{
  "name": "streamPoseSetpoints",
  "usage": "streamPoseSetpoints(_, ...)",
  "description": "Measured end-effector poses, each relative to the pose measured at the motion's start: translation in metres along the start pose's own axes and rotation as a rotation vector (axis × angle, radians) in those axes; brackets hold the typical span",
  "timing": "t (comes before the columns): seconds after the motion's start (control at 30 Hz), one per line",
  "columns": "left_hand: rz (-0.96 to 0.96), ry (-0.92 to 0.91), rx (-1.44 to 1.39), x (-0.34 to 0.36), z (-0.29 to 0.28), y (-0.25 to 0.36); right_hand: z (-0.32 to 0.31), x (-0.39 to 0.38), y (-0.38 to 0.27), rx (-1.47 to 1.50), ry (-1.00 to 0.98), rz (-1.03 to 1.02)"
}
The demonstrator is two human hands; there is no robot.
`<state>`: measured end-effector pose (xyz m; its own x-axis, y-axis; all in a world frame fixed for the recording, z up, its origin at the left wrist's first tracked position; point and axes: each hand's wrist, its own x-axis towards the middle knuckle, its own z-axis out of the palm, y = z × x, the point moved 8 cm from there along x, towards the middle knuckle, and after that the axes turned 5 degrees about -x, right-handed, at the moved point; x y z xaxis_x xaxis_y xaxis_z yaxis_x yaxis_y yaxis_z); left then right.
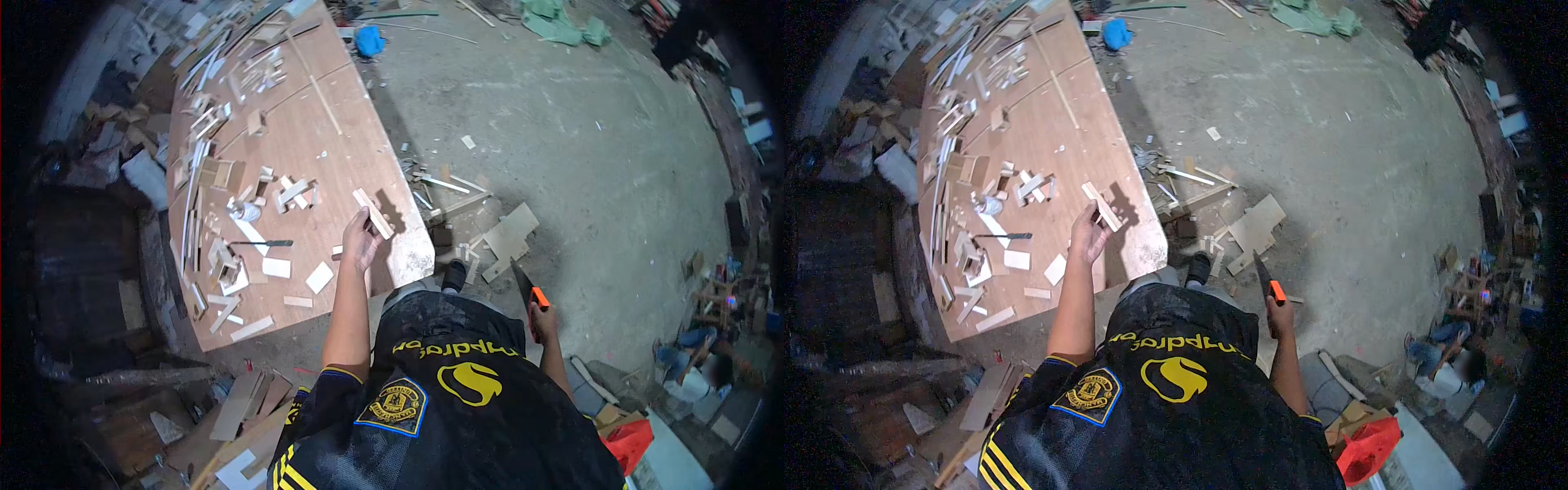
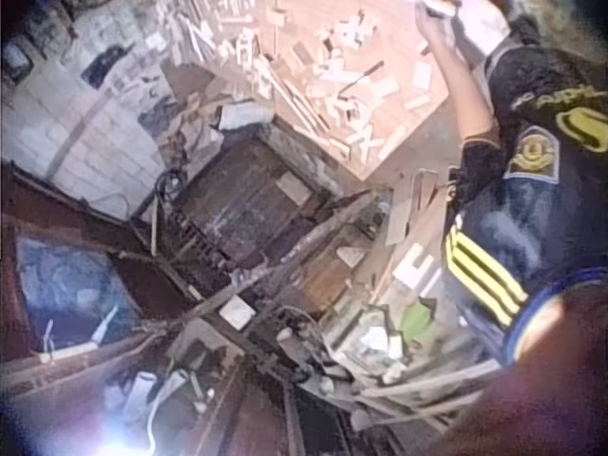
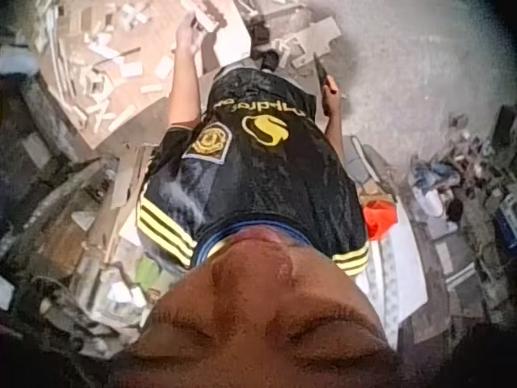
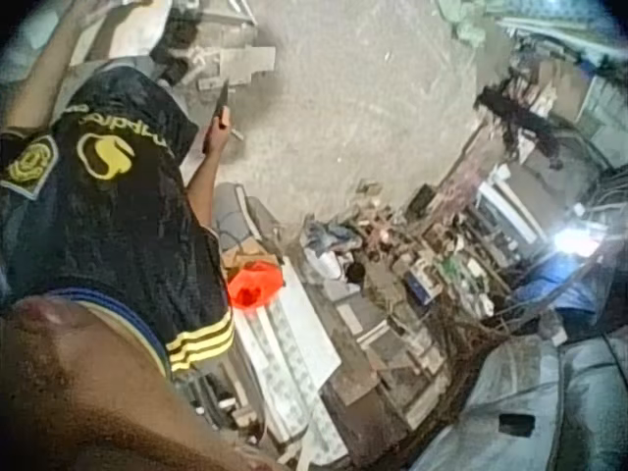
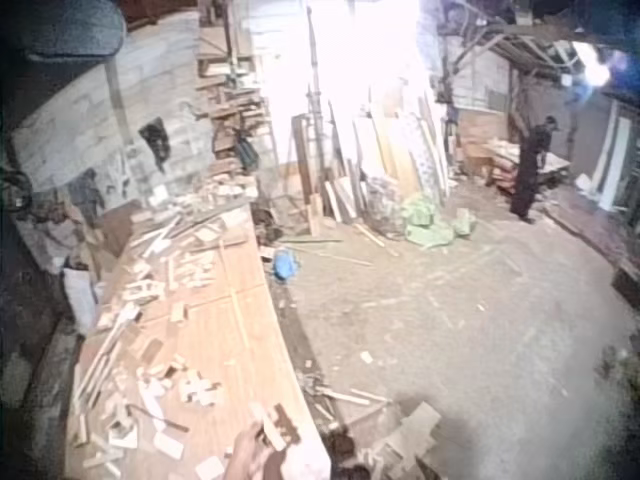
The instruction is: Cutting and assembling small wooden pieces on a workbench.
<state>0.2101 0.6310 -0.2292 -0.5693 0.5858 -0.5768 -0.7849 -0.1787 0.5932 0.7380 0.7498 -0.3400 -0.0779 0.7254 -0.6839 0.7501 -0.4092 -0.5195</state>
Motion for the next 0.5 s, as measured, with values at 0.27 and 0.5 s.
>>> streamPoseSetpoints(0.27,0.434,0.216,0.796,-0.022,-0.051,0.048,-0.005,0.013,-0.034,0.001,0.031,-0.031)
streamPoseSetpoints(0.5,0.212,0.091,0.194,-0.037,-0.055,0.046,0.015,0.005,-0.008,0.023,0.015,-0.026)
